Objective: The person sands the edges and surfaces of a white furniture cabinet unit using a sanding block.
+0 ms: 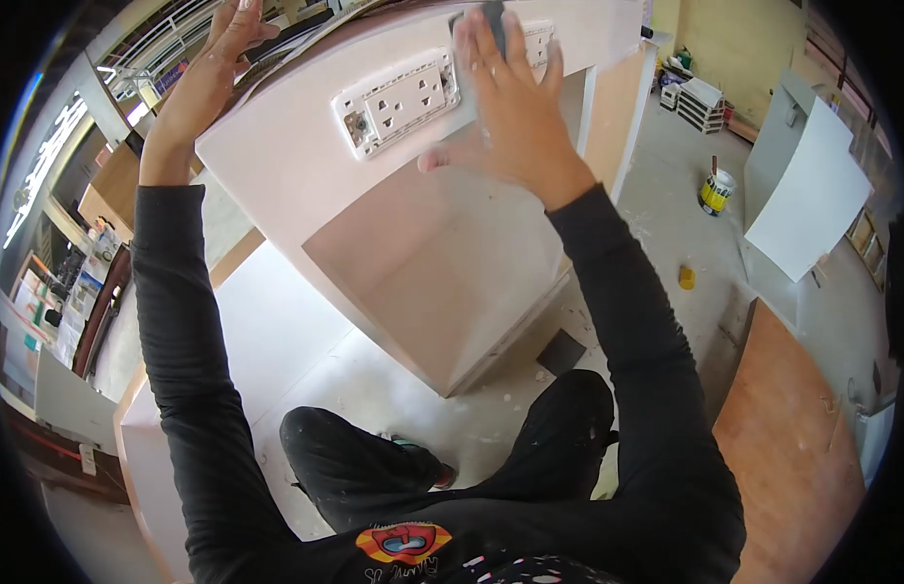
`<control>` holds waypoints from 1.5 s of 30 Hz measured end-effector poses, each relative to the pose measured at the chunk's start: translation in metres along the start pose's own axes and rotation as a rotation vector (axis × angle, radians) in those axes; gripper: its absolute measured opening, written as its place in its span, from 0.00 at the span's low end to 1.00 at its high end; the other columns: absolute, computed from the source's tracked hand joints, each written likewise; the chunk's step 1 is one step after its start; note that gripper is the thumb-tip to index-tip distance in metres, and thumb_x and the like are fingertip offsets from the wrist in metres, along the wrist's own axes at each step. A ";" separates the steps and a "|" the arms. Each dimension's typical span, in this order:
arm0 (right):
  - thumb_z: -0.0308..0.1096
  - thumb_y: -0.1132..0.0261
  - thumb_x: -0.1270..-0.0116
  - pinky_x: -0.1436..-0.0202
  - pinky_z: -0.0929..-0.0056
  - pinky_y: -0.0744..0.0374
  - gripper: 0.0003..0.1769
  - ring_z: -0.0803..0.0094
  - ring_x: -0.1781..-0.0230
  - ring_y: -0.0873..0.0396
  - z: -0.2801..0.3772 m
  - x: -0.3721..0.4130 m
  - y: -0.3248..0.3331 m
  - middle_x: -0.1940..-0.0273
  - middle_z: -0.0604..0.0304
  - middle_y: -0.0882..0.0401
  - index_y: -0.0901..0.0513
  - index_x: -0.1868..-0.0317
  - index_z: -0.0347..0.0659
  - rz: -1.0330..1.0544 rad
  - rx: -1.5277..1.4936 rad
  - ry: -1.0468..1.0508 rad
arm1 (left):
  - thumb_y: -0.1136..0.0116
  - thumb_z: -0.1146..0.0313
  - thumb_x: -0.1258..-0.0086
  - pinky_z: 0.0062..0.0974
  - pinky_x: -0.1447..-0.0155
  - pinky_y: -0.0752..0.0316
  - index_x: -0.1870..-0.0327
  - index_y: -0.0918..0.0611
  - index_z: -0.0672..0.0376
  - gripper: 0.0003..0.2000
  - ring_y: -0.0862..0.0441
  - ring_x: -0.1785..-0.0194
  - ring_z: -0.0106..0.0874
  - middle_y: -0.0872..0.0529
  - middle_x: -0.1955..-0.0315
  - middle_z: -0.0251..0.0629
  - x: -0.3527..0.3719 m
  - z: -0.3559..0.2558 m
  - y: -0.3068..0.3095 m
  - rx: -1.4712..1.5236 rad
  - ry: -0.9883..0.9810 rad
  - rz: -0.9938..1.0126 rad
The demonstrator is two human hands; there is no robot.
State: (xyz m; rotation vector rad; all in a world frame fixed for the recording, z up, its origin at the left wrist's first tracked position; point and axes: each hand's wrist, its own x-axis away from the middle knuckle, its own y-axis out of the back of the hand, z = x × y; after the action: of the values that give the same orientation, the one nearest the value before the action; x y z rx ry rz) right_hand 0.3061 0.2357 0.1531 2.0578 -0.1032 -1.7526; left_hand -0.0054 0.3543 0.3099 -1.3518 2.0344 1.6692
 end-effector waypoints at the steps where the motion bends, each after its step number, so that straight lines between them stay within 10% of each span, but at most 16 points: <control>1: 0.77 0.38 0.42 0.29 0.16 0.55 0.63 0.43 0.16 0.54 -0.001 0.008 -0.008 0.16 0.57 0.49 0.44 0.17 0.44 -0.015 -0.005 0.002 | 0.69 0.28 0.22 0.46 0.22 0.42 0.21 0.35 0.47 0.39 0.30 0.26 0.36 0.22 0.34 0.42 -0.001 -0.001 -0.001 0.005 -0.004 -0.005; 7: 0.76 0.47 0.34 0.29 0.16 0.59 0.58 0.40 0.16 0.55 -0.004 0.016 -0.024 0.15 0.58 0.53 0.45 0.17 0.44 -0.022 0.050 -0.014 | 0.54 0.40 0.18 0.35 0.33 0.29 0.21 0.39 0.57 0.36 0.23 0.40 0.35 0.20 0.47 0.44 0.000 -0.031 -0.012 0.190 0.036 -0.056; 9: 0.76 0.48 0.33 0.29 0.16 0.60 0.57 0.40 0.16 0.56 -0.008 0.021 -0.027 0.14 0.58 0.54 0.46 0.16 0.44 -0.011 0.019 -0.009 | 0.71 0.29 0.20 0.38 0.31 0.31 0.20 0.40 0.58 0.43 0.24 0.38 0.37 0.20 0.46 0.45 0.007 -0.048 -0.015 0.128 0.121 -0.055; 19: 0.68 0.51 0.27 0.26 0.22 0.71 0.51 0.40 0.15 0.61 -0.003 0.034 -0.061 0.15 0.47 0.55 0.49 0.16 0.40 -0.288 -0.466 -0.032 | 0.64 0.29 0.21 0.37 0.25 0.35 0.23 0.32 0.50 0.38 0.23 0.35 0.34 0.18 0.40 0.40 0.001 -0.011 -0.006 0.070 0.036 -0.028; 38: 0.52 0.44 0.32 0.29 0.15 0.67 0.43 0.41 0.15 0.58 -0.003 0.023 -0.043 0.16 0.59 0.47 0.40 0.17 0.50 -0.169 -0.206 -0.069 | 0.69 0.33 0.18 0.37 0.29 0.33 0.19 0.42 0.57 0.39 0.25 0.36 0.35 0.20 0.43 0.45 0.022 -0.094 -0.026 -0.010 0.141 -0.076; 45: 0.54 0.44 0.32 0.29 0.15 0.66 0.46 0.42 0.15 0.58 -0.014 0.012 -0.037 0.15 0.58 0.51 0.42 0.17 0.48 -0.136 -0.112 0.013 | 0.71 0.32 0.18 0.37 0.29 0.33 0.18 0.44 0.58 0.41 0.24 0.36 0.38 0.19 0.44 0.47 0.009 -0.035 -0.002 0.023 0.005 0.010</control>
State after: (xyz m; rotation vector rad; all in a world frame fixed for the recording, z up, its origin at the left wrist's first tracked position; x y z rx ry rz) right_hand 0.3140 0.2692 0.1302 2.0364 0.1388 -1.7805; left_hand 0.0039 0.3198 0.3151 -1.3421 2.0604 1.6436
